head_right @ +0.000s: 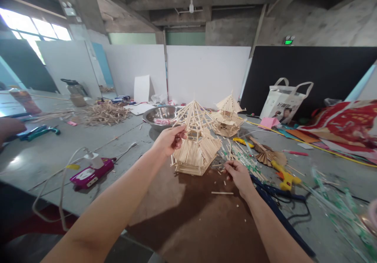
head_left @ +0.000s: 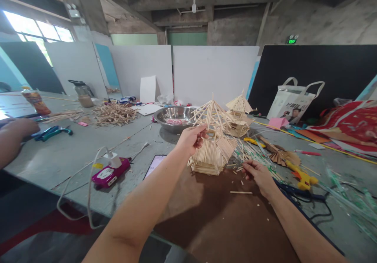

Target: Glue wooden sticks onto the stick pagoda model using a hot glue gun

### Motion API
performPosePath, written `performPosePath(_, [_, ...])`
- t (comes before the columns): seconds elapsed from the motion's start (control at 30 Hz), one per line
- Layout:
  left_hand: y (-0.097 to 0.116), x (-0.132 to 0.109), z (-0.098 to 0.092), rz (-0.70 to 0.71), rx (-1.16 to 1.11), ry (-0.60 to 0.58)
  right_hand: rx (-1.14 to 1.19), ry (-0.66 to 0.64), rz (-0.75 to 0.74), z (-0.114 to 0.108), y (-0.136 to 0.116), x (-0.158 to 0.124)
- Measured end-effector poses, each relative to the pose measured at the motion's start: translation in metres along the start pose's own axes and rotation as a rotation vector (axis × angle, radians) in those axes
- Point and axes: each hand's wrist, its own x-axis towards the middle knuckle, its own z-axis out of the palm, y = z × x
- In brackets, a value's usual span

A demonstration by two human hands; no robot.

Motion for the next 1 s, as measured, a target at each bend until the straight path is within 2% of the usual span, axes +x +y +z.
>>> performPosePath(0.13, [-0.001,-0.001,0.001,0.011,-0.006,0.005,0.003,-0.003,0.004,0.000,-0.002,0.000])
performPosePath(0.23, [-0.001,-0.001,0.002,0.030,-0.017,0.006,0.002,0.042,-0.012,-0.008,-0.008,0.002])
performPosePath(0.33, [0.000,-0.001,0.003,0.039,-0.021,0.000,-0.041,0.193,-0.100,-0.030,-0.018,0.008])
performPosePath(0.4, [0.001,0.000,0.003,0.046,-0.025,0.000,-0.203,0.360,-0.142,-0.052,-0.024,0.014])
performPosePath(0.43, [0.001,0.001,0.002,0.045,-0.026,-0.006,-0.359,0.464,-0.127,-0.065,-0.025,0.017])
performPosePath(0.5, [0.002,0.003,0.001,0.047,-0.036,-0.013,-0.499,0.588,-0.068,-0.091,-0.026,0.021])
performPosePath(0.63, [0.001,0.005,-0.001,0.079,-0.038,0.006,-0.738,0.710,0.105,-0.128,-0.015,0.025])
performPosePath(0.8, [-0.002,0.004,-0.001,0.129,-0.051,0.006,-0.871,0.767,0.321,-0.144,0.006,0.030])
performPosePath(1.0, [-0.004,0.005,0.002,0.132,-0.080,-0.011,-0.875,0.778,0.437,-0.154,0.019,0.038])
